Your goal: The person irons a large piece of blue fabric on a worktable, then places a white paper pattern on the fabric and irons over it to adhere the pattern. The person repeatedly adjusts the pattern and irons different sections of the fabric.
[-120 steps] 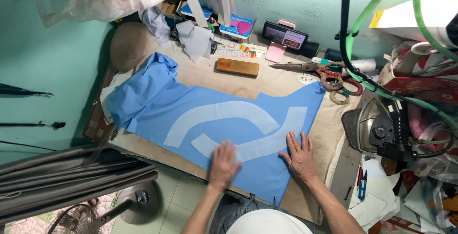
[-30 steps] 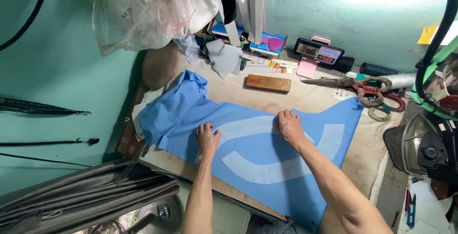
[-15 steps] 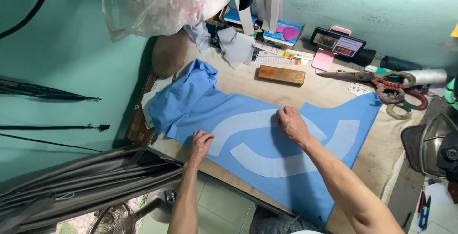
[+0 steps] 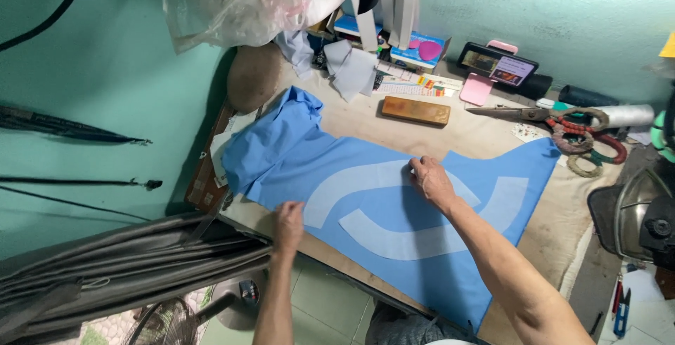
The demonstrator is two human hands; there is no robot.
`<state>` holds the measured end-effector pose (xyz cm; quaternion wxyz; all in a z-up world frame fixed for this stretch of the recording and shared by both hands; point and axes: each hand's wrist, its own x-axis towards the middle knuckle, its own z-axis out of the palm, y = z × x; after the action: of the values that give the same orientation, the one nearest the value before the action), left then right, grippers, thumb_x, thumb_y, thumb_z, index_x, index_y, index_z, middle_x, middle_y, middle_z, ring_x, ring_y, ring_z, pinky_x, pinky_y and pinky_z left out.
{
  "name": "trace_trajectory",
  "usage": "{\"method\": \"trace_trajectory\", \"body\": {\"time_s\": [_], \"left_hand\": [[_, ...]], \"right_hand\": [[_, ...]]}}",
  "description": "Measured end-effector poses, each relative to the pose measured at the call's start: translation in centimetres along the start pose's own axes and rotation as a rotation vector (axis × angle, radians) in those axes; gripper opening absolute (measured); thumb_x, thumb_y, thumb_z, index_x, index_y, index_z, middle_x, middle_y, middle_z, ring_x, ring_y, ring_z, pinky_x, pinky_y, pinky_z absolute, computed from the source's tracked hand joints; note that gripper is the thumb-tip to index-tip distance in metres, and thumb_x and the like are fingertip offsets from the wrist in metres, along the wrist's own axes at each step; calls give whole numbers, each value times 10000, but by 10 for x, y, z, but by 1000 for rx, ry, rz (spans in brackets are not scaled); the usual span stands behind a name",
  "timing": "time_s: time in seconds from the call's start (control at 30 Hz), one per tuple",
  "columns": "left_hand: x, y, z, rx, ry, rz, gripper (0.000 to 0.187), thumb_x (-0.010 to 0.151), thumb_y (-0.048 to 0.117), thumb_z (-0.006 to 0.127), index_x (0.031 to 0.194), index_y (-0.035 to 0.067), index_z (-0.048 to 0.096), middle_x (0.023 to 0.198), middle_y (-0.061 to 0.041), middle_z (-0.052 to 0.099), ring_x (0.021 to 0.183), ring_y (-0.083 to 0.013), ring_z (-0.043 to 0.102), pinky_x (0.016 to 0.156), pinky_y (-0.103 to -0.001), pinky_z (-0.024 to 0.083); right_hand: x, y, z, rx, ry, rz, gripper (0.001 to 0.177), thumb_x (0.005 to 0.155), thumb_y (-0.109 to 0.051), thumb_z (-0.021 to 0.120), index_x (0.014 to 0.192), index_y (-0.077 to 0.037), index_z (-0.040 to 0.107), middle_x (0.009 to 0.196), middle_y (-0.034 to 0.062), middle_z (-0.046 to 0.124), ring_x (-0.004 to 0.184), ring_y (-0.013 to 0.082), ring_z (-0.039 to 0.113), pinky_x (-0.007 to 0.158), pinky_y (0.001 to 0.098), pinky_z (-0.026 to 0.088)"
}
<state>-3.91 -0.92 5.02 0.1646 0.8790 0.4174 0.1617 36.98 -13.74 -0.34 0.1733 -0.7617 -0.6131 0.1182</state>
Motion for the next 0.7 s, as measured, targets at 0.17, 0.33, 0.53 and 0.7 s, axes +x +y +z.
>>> {"method": "trace_trajectory", "body": {"time_s": [0.17, 0.33, 0.53, 0.7], "left_hand": [[41, 102, 59, 69, 138, 401, 174, 974, 58, 543, 1024, 143, 686, 981, -54, 577, 886, -225, 616, 803, -342, 504], [86, 187, 83, -28, -13, 508, 176, 981, 111, 559, 1108, 159, 670, 1046, -73, 582, 1012, -239, 593, 836, -345, 494], [98, 186, 105, 46, -101, 454, 166, 967, 228, 603, 1120, 190, 652, 1082, -36, 556, 1076, -233, 558, 856, -365, 470], [103, 183, 109, 109, -204, 435, 204, 968, 248, 595, 1169, 230, 624, 1133, -13, 555, 1128, -224, 555, 872, -369, 483]], "right_hand": [[-7, 5, -8, 122, 64, 29, 120, 913, -120, 610, 1029, -120, 577, 831, 142, 541, 757, 362, 648, 618, 425, 551], [-40, 19, -33, 76, 115, 70, 124, 913, -151, 613, 1031, -129, 582, 841, 147, 550, 786, 364, 651, 630, 445, 560], [-81, 45, -55, 22, 79, 82, 242, 870, -99, 583, 1104, -156, 608, 822, 105, 530, 771, 320, 634, 665, 400, 560], [-92, 73, -65, 99, 167, 150, 282, 890, -103, 596, 1168, -138, 615, 875, 138, 547, 836, 358, 628, 732, 433, 556]]}}
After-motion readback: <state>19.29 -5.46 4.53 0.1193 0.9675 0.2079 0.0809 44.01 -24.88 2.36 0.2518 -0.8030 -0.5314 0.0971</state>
